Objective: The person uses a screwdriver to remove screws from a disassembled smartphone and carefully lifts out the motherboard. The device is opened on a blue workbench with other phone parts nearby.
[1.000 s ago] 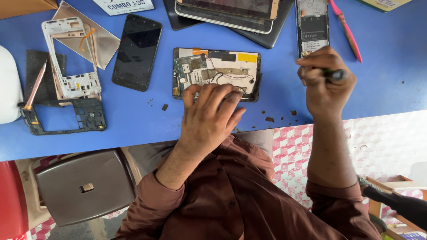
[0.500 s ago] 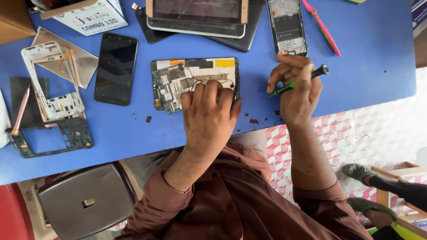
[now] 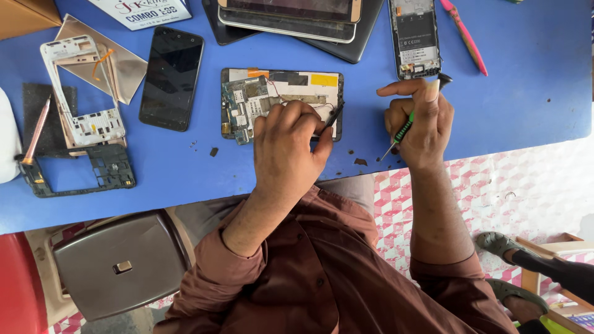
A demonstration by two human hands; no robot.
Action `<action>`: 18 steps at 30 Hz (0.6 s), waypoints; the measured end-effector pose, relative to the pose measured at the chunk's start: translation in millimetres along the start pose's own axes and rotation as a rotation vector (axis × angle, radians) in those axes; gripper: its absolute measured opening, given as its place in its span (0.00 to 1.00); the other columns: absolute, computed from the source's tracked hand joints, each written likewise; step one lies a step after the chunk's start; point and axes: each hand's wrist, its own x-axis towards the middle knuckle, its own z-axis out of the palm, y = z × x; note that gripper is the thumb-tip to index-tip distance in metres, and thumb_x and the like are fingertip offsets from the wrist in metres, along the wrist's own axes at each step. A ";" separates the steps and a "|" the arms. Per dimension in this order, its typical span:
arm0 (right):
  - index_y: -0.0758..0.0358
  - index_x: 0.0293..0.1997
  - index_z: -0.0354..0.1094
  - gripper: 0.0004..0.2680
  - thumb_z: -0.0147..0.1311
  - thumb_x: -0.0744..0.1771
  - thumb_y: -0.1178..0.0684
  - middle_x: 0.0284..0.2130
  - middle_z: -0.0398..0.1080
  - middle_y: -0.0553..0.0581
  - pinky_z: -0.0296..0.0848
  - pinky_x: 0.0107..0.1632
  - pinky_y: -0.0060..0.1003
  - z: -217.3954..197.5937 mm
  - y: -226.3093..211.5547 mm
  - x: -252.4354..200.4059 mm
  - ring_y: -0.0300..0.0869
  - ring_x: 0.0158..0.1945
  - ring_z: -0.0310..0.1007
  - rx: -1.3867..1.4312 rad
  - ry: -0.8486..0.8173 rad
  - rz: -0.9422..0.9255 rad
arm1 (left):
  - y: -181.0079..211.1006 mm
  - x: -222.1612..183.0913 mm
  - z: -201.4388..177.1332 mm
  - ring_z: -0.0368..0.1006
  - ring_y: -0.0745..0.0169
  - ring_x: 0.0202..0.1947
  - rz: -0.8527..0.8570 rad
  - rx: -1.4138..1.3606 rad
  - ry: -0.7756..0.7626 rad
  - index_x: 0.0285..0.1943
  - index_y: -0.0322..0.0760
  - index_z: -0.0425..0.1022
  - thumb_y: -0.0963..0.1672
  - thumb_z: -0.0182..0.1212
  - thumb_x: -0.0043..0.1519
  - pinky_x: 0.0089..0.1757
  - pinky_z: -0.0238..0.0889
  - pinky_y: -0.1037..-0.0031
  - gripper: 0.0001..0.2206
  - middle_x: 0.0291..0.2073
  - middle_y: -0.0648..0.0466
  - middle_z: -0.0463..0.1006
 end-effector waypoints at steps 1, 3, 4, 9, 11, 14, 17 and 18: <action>0.77 0.48 0.68 0.26 0.34 0.76 0.34 0.14 0.56 0.54 0.55 0.22 0.29 -0.9 1.8 -1.1 0.34 0.13 0.50 0.039 0.013 0.008 | 0.0 0.0 0.0 0.70 0.59 0.41 0.002 0.003 -0.001 0.31 0.40 0.77 0.44 0.74 0.55 0.42 0.57 0.62 0.08 0.37 0.60 0.75; 0.75 0.49 0.67 0.24 0.42 0.75 0.35 0.19 0.62 0.58 0.64 0.25 0.32 -2.9 5.6 -1.1 0.38 0.18 0.59 0.149 0.006 -0.044 | -0.1 0.4 -0.4 0.70 0.59 0.40 0.006 0.010 -0.003 0.31 0.40 0.77 0.44 0.75 0.54 0.42 0.57 0.62 0.08 0.37 0.60 0.74; 0.75 0.50 0.66 0.22 0.46 0.74 0.36 0.23 0.67 0.63 0.71 0.27 0.36 -4.6 7.2 0.5 0.44 0.22 0.67 0.219 -0.015 -0.102 | -0.2 0.1 -0.6 0.70 0.59 0.40 0.006 0.008 -0.006 0.31 0.40 0.77 0.44 0.75 0.54 0.42 0.57 0.62 0.08 0.36 0.59 0.74; 0.74 0.51 0.64 0.21 0.54 0.73 0.38 0.40 0.72 0.73 0.83 0.46 0.50 -8.0 7.3 -13.0 0.55 0.40 0.79 0.183 -0.024 -0.268 | -4.1 -2.6 1.0 0.69 0.60 0.39 0.058 -0.040 -0.010 0.31 0.40 0.75 0.43 0.75 0.55 0.43 0.55 0.63 0.10 0.35 0.60 0.74; 0.74 0.53 0.65 0.21 0.53 0.74 0.37 0.44 0.73 0.72 0.84 0.51 0.49 -6.6 5.2 -20.3 0.55 0.44 0.80 0.068 -0.021 -0.330 | -3.3 -4.1 2.0 0.69 0.60 0.39 0.087 -0.022 0.014 0.32 0.39 0.74 0.43 0.74 0.56 0.44 0.55 0.63 0.10 0.36 0.59 0.73; 0.74 0.52 0.71 0.24 0.53 0.68 0.34 0.26 0.77 0.61 0.79 0.32 0.34 -8.7 -1.0 -27.1 0.44 0.28 0.82 -0.054 0.069 -0.172 | -2.9 -7.8 2.8 0.69 0.60 0.39 0.147 -0.013 0.057 0.33 0.39 0.73 0.42 0.73 0.57 0.46 0.56 0.62 0.09 0.37 0.58 0.74; 0.71 0.59 0.63 0.20 0.45 0.75 0.38 0.35 0.80 0.61 0.77 0.49 0.30 -6.6 -6.7 -17.8 0.42 0.40 0.85 -0.278 -0.021 -0.267 | -0.6 -10.6 2.3 0.69 0.60 0.40 0.205 0.006 0.095 0.34 0.38 0.73 0.42 0.72 0.59 0.48 0.57 0.62 0.09 0.37 0.57 0.74; 0.70 0.60 0.61 0.16 0.44 0.76 0.43 0.40 0.80 0.62 0.78 0.50 0.30 -5.5 -9.4 -12.3 0.43 0.44 0.84 -0.314 -0.083 -0.296 | 0.3 -11.0 1.9 0.69 0.60 0.40 0.224 0.014 0.104 0.34 0.38 0.73 0.42 0.72 0.59 0.49 0.58 0.61 0.09 0.37 0.57 0.73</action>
